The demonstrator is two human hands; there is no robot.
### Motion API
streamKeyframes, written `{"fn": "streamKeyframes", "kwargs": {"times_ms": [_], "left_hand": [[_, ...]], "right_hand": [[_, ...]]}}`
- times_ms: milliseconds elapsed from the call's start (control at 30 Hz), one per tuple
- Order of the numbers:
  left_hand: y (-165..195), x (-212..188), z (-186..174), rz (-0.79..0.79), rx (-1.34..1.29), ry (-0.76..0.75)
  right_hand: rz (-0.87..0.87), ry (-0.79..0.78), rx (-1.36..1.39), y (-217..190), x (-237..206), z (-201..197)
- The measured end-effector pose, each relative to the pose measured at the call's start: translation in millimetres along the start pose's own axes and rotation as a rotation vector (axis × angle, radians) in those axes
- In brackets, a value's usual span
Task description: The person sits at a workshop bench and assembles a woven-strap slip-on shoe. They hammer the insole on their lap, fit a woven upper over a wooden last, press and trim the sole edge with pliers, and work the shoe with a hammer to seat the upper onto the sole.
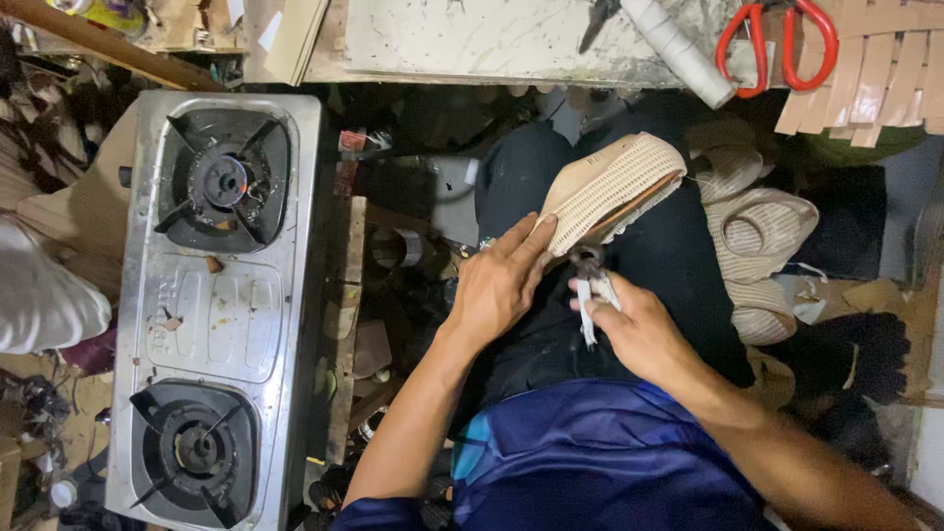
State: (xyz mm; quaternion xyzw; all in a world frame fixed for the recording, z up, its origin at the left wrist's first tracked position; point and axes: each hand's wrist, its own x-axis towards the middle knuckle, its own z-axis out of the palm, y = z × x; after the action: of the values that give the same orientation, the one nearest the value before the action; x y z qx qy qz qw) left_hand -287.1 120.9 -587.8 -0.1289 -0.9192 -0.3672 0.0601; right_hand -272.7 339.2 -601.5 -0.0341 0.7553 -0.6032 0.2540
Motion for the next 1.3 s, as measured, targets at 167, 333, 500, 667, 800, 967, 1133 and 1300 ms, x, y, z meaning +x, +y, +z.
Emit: {"fn": "streamKeyframes", "kwargs": {"times_ms": [167, 333, 500, 667, 800, 967, 1133, 1300], "left_hand": [[2, -2, 5, 0.014, 0.054, 0.003], [-4, 2, -3, 0.014, 0.008, -0.011], [-17, 14, -15, 0.001, -0.142, -0.046], [-10, 17, -15, 0.001, -0.117, -0.069], [0, 20, -14, -0.059, -0.155, -0.100], [10, 31, -4, -0.079, -0.073, -0.026], [9, 31, 2, -0.032, 0.038, -0.058], [-3, 29, -9, 0.019, -0.089, -0.103]], "right_hand": [[-0.129, -0.047, -0.462, -26, 0, -19], [-0.210, 0.022, -0.697, -37, 1, -15], [-0.427, 0.193, -0.637, -14, 18, 0], [-0.409, 0.138, -0.676, -5, 12, -14], [-0.177, 0.034, -0.948, -11, 6, -22], [-0.248, 0.087, -0.963, -17, 13, -16], [-0.267, 0.085, -0.791, -35, 9, -25], [-0.480, 0.145, -0.453, -60, -14, -35]]}}
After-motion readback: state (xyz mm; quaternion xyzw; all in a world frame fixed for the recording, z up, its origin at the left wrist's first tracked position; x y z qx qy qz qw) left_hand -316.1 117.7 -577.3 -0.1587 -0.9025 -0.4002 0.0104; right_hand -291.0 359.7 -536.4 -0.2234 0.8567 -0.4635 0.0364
